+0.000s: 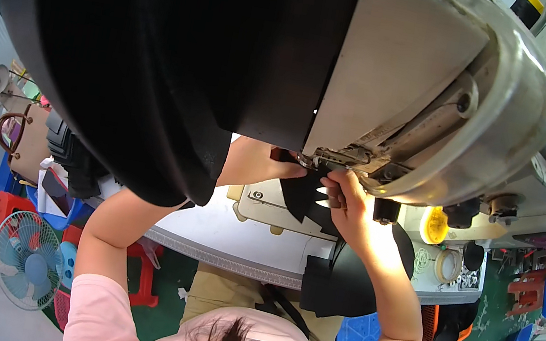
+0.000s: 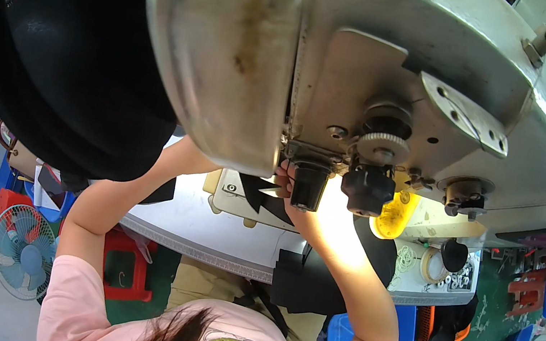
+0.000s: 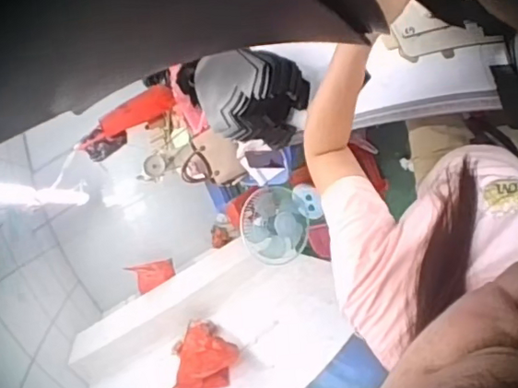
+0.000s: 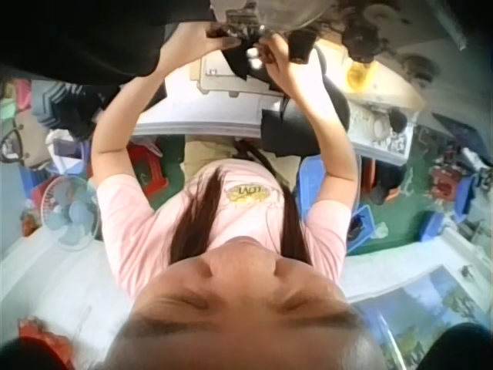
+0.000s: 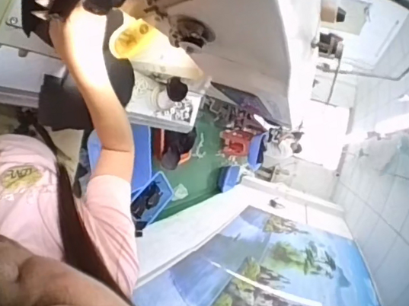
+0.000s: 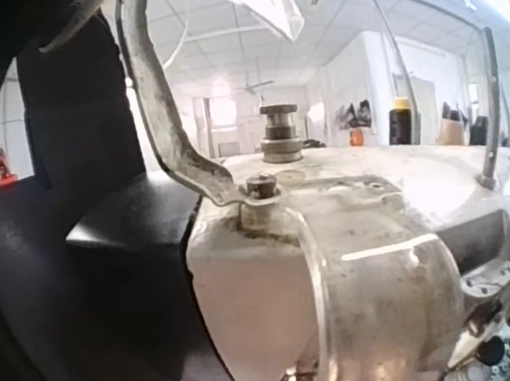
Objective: The person stitches shoe pieces together using a sewing machine and trims threads with thread snips.
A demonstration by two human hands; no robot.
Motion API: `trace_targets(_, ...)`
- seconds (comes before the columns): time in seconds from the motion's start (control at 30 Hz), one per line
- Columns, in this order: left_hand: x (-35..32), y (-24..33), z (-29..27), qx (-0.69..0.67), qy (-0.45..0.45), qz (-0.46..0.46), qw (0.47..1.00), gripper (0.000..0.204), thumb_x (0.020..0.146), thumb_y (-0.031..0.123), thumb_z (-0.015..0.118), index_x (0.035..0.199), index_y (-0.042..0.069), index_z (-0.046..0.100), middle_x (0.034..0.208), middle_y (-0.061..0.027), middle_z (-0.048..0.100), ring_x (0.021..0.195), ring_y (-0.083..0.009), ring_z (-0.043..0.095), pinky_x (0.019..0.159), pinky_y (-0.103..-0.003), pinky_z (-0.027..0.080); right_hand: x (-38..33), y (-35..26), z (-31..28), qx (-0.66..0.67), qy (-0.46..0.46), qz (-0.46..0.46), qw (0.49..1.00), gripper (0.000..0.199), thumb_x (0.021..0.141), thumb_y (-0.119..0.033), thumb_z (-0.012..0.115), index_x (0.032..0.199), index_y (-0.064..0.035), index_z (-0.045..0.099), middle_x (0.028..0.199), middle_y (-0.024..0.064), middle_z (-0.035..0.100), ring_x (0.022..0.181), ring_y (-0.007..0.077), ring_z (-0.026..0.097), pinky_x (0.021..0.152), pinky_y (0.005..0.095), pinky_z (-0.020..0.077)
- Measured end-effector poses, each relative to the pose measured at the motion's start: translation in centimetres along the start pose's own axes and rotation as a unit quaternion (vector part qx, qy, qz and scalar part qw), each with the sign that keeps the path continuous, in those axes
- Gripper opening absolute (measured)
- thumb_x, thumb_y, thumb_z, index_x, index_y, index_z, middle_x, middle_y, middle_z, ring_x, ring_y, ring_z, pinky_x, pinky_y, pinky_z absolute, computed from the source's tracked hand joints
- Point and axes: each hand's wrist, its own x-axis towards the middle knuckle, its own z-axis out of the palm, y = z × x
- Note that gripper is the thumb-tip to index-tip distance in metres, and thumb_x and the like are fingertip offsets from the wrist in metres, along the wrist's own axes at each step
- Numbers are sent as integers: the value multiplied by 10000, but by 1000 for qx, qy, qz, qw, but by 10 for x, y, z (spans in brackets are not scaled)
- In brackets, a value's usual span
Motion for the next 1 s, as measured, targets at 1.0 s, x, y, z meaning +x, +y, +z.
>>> trace_targets(1.0,16,-27,6,216,26,38,975,167,711,183,687,788,42,640,691,-83,613,626,-228,578,588,-316,458,-37,1,4,-239,67,-144,958,431,614,-88,604,1039,-39,651,1005,46,639,799,193,617,635,264,471)
